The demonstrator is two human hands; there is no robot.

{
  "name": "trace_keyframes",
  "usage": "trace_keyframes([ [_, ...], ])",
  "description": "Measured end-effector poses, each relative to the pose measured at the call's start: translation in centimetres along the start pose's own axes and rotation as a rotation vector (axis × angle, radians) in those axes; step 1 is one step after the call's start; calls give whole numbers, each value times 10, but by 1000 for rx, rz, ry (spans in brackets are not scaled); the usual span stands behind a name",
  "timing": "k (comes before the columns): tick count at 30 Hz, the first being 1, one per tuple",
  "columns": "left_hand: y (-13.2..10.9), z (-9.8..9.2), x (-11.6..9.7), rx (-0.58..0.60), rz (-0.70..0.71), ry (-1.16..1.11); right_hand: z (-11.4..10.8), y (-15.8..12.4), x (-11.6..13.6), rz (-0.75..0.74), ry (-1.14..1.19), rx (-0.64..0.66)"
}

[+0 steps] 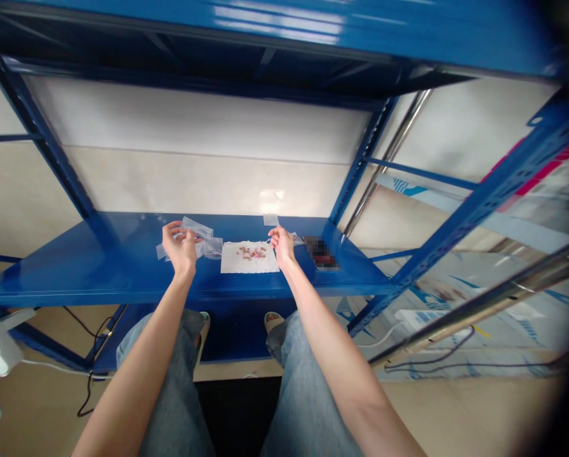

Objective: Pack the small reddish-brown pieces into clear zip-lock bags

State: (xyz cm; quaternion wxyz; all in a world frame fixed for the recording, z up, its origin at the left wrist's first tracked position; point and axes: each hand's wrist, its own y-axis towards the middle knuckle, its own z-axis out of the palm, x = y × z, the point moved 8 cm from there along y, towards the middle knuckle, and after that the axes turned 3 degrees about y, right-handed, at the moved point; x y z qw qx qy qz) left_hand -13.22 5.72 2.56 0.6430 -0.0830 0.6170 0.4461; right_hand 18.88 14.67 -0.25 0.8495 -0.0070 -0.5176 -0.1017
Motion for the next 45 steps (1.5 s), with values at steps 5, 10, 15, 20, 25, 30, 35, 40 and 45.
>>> trace_keyframes([
  [5,-9,-6,-22,-60,188,420,26,-6,-5,-35,-66,167],
  [10,-35,30,-36,170,369,629,47,-12,0,-151,-279,263],
  [15,-60,61,-21,412,426,872,71,-18,-1,-369,-619,434],
  [20,-74,68,-17,512,494,916,86,-28,-14,-582,-1054,544],
  [25,-97,81,-12,699,550,915,91,-36,-29,-658,-1353,614],
  [30,-118,90,-6,804,572,943,87,-33,-32,-663,-1396,598],
  [35,-120,92,-5,824,572,955,82,-32,-26,-673,-1343,578],
  [40,-119,94,-6,798,567,924,80,-35,-13,-678,-1265,573],
  [45,-122,95,-7,777,546,871,41,-14,19,-704,-1271,204],
])
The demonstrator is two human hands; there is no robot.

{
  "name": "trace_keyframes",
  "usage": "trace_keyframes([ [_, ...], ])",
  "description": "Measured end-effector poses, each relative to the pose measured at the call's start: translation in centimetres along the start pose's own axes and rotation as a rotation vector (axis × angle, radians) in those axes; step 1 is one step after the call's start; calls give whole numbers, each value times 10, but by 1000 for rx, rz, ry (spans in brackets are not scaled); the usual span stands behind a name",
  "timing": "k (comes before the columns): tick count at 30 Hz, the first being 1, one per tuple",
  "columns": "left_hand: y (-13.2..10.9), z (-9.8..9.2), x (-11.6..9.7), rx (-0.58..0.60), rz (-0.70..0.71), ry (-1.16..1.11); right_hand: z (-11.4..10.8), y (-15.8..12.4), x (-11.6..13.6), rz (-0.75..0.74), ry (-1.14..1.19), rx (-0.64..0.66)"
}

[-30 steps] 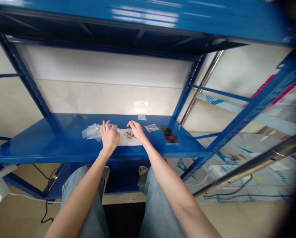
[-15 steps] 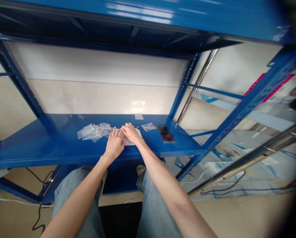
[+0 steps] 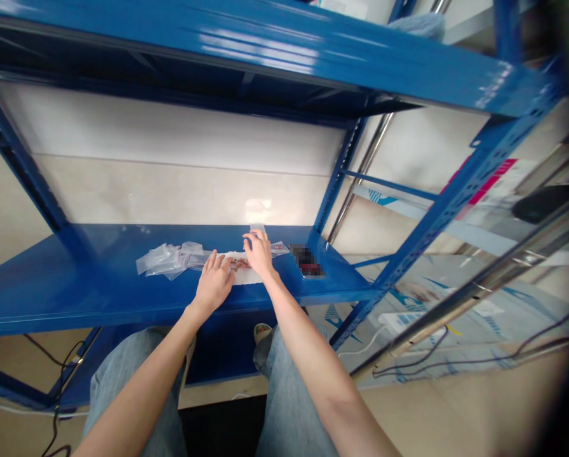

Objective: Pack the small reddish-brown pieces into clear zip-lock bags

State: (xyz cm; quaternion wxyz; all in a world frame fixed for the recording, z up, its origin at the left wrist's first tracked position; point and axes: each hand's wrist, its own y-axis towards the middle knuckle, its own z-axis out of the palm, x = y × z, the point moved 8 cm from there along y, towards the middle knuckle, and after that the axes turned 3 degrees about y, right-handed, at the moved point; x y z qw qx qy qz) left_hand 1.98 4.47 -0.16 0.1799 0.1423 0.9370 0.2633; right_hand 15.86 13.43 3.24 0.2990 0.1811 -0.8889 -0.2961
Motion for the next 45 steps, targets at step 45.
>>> trace_keyframes([
  [45,9,-45,11,-245,-217,-905,-8,-56,56,364,1128,-13],
])
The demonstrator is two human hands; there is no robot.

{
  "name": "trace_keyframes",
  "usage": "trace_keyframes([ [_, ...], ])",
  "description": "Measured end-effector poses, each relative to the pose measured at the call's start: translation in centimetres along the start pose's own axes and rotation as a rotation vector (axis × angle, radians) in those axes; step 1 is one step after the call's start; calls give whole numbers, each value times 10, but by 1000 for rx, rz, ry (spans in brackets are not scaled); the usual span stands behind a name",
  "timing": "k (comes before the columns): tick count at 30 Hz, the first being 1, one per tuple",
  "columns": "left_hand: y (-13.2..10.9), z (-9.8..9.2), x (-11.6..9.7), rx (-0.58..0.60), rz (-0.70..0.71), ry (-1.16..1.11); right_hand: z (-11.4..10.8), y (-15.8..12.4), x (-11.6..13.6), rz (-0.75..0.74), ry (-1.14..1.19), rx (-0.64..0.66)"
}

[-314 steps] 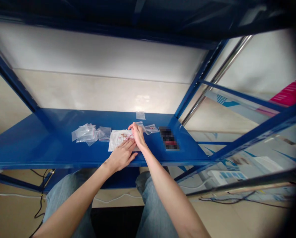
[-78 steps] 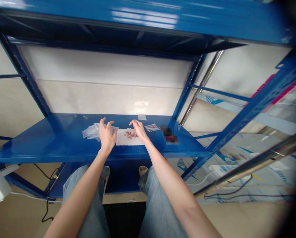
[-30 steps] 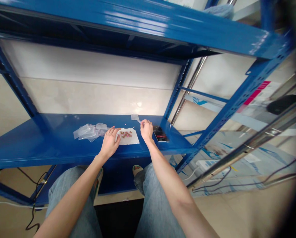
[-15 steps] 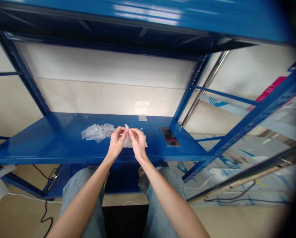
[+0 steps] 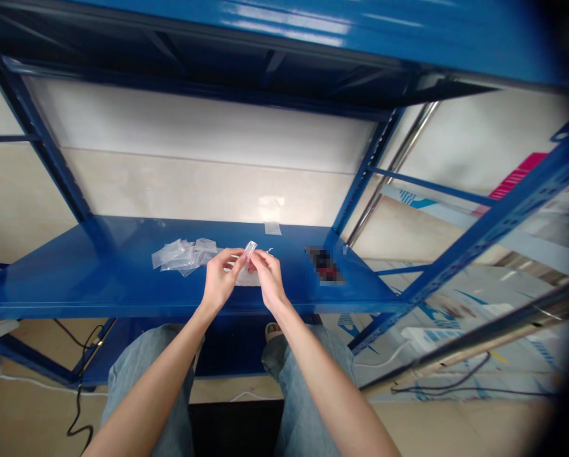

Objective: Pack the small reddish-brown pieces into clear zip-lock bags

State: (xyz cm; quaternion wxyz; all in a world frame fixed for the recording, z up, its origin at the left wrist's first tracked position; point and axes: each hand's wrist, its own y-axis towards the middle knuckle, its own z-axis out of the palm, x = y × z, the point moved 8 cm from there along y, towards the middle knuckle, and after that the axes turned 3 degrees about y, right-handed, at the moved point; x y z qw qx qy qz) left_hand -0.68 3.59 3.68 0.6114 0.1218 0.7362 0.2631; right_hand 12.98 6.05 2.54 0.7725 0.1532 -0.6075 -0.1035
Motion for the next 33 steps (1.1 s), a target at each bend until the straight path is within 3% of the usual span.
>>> trace_keyframes([
  [5,2,-7,-6,-46,43,82,2,1,8,-60,20,15],
  [10,1,-5,-12,-21,82,125,4,0,4,-65,-22,32],
  [14,0,-11,-19,-71,114,169,3,-2,1,-56,-54,13],
  [17,2,-10,-25,-31,159,210,3,0,0,-50,-86,9],
  [23,11,-7,-16,83,119,224,3,8,0,-69,-116,9],
  [27,13,-10,-7,68,92,275,7,9,-1,-78,-152,21],
  [33,10,-12,-14,40,196,403,12,8,-2,-71,-163,25],
])
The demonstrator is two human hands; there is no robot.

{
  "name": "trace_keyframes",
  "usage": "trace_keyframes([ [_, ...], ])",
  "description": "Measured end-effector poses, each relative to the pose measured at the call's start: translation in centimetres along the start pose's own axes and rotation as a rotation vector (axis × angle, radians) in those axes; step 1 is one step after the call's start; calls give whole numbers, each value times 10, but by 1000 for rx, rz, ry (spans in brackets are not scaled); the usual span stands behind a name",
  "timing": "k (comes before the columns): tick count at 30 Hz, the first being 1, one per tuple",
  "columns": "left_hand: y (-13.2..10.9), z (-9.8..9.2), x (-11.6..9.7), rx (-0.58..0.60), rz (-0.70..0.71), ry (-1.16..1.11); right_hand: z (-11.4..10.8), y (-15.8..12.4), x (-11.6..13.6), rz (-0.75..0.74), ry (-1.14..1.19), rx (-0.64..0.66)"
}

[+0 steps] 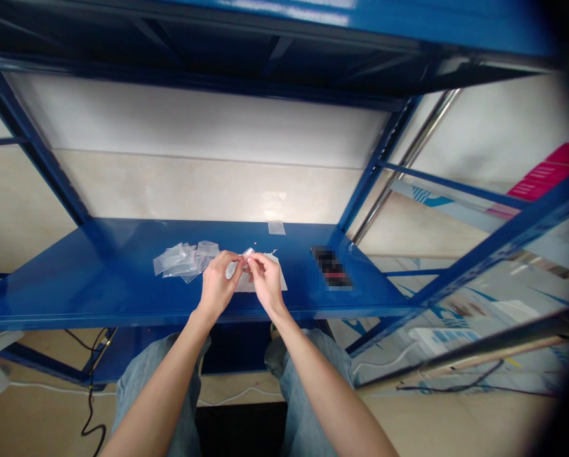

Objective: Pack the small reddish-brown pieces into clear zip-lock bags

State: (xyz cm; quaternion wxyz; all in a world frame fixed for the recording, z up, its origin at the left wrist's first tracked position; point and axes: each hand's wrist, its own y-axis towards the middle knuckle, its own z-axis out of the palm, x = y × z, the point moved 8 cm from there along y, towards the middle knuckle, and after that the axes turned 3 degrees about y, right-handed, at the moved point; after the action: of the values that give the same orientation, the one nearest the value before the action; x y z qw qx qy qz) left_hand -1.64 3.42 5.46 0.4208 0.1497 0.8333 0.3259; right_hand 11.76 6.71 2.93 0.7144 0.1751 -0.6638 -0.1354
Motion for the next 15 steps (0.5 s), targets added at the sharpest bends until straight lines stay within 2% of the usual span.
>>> trace_keyframes([
  [8,-3,-4,-7,-17,110,123,-1,-4,15,-98,-66,1],
  [15,-8,-3,-21,6,144,110,-5,-14,31,-202,-257,-15],
])
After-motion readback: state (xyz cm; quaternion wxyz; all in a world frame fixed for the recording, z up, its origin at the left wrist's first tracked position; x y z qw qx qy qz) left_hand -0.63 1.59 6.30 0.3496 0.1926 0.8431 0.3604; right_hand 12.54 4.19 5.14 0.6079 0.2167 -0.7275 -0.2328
